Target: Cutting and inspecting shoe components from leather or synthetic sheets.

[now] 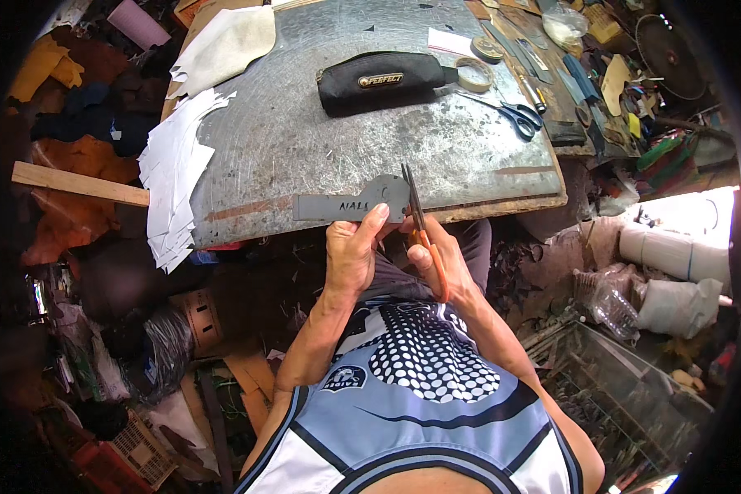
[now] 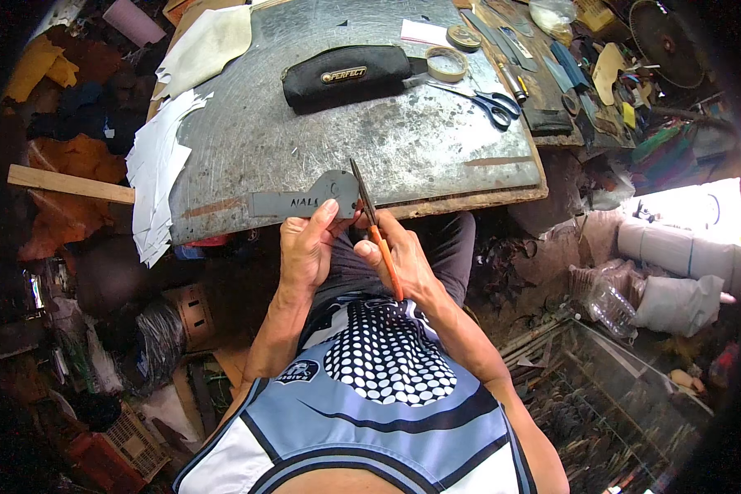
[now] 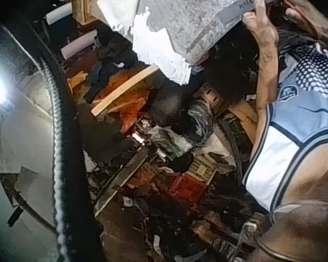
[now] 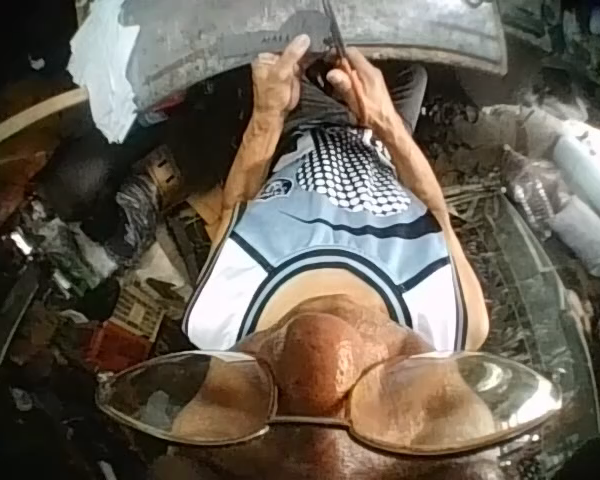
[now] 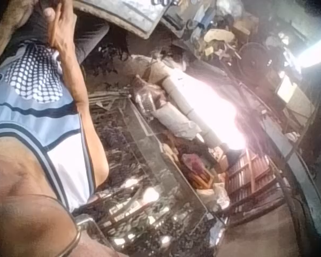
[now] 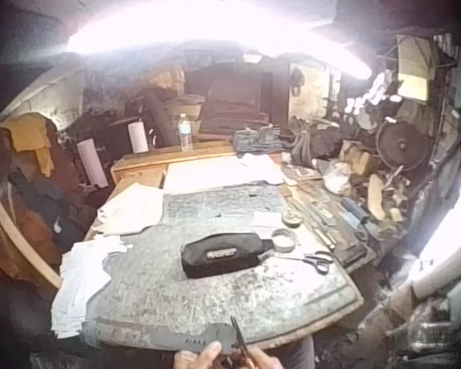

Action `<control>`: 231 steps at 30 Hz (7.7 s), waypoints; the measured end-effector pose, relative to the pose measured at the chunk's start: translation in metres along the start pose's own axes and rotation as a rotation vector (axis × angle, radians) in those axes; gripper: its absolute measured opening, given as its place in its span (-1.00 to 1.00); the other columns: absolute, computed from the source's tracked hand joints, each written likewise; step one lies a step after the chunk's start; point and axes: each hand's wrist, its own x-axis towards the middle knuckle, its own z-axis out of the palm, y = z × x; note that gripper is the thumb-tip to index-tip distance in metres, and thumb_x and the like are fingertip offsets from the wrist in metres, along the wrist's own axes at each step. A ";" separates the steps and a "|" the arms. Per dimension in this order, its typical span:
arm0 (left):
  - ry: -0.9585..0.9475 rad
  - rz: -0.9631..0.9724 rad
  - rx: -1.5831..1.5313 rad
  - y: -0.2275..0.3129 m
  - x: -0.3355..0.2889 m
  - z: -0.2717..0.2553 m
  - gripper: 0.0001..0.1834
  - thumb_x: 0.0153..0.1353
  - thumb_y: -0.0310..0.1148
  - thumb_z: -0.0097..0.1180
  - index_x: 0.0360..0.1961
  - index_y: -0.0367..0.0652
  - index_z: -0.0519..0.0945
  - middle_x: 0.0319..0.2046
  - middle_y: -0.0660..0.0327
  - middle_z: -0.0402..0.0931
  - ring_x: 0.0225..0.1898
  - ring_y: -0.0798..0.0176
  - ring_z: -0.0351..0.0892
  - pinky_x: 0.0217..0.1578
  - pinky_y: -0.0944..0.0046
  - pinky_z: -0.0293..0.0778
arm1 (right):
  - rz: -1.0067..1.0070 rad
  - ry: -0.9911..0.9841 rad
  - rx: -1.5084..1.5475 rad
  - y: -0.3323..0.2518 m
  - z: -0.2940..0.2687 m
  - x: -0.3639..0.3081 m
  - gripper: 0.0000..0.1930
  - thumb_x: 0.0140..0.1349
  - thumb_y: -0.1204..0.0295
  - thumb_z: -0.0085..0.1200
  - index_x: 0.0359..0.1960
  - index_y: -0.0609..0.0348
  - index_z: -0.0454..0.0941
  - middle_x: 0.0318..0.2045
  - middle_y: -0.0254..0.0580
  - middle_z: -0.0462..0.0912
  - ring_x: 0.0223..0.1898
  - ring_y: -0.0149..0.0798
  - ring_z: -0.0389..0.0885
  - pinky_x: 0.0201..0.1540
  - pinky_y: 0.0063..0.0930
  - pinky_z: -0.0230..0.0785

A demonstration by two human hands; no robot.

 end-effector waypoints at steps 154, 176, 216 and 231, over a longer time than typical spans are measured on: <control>-0.369 0.450 1.689 0.031 -0.012 -0.012 -0.55 0.01 -0.03 0.28 -0.22 -0.17 0.60 -0.55 0.10 0.55 -0.57 0.09 0.58 -0.55 0.19 0.48 | 0.031 0.057 -0.089 0.040 0.020 -0.038 -0.87 0.09 0.54 -0.03 -0.34 0.28 0.32 -0.70 -0.14 0.35 -0.67 -0.38 0.32 -0.61 -0.42 0.19; -0.163 0.527 1.472 0.053 0.011 -0.028 -0.66 0.13 -0.29 0.23 -0.13 -0.29 0.57 -0.30 0.02 0.62 -0.27 0.11 0.64 -0.24 0.27 0.51 | -0.133 0.235 -0.854 -0.035 -0.052 0.004 -0.62 0.06 0.27 0.22 -0.11 0.08 0.43 -0.46 0.00 0.58 -0.43 0.09 0.57 -0.41 -0.11 0.37; 0.042 0.100 0.355 0.024 0.027 -0.031 -0.55 0.28 -0.42 0.02 0.20 -0.19 0.32 -0.18 0.10 0.58 -0.28 0.25 0.65 -0.33 0.36 0.56 | -0.158 0.171 0.348 0.005 -0.029 0.061 -0.71 0.23 0.52 0.02 0.00 0.16 0.52 -0.27 -0.43 0.45 -0.26 -0.55 0.40 -0.18 -0.67 0.27; -0.004 0.064 0.321 0.016 0.033 -0.012 -0.75 0.27 -0.49 0.03 -0.04 -0.20 0.36 -0.26 0.08 0.62 -0.29 0.25 0.67 -0.39 0.41 0.55 | -0.022 0.266 0.635 0.005 -0.042 0.045 -0.70 0.28 0.49 0.02 0.01 0.39 0.42 -0.23 -0.21 0.59 -0.34 -0.48 0.57 -0.20 -0.61 0.46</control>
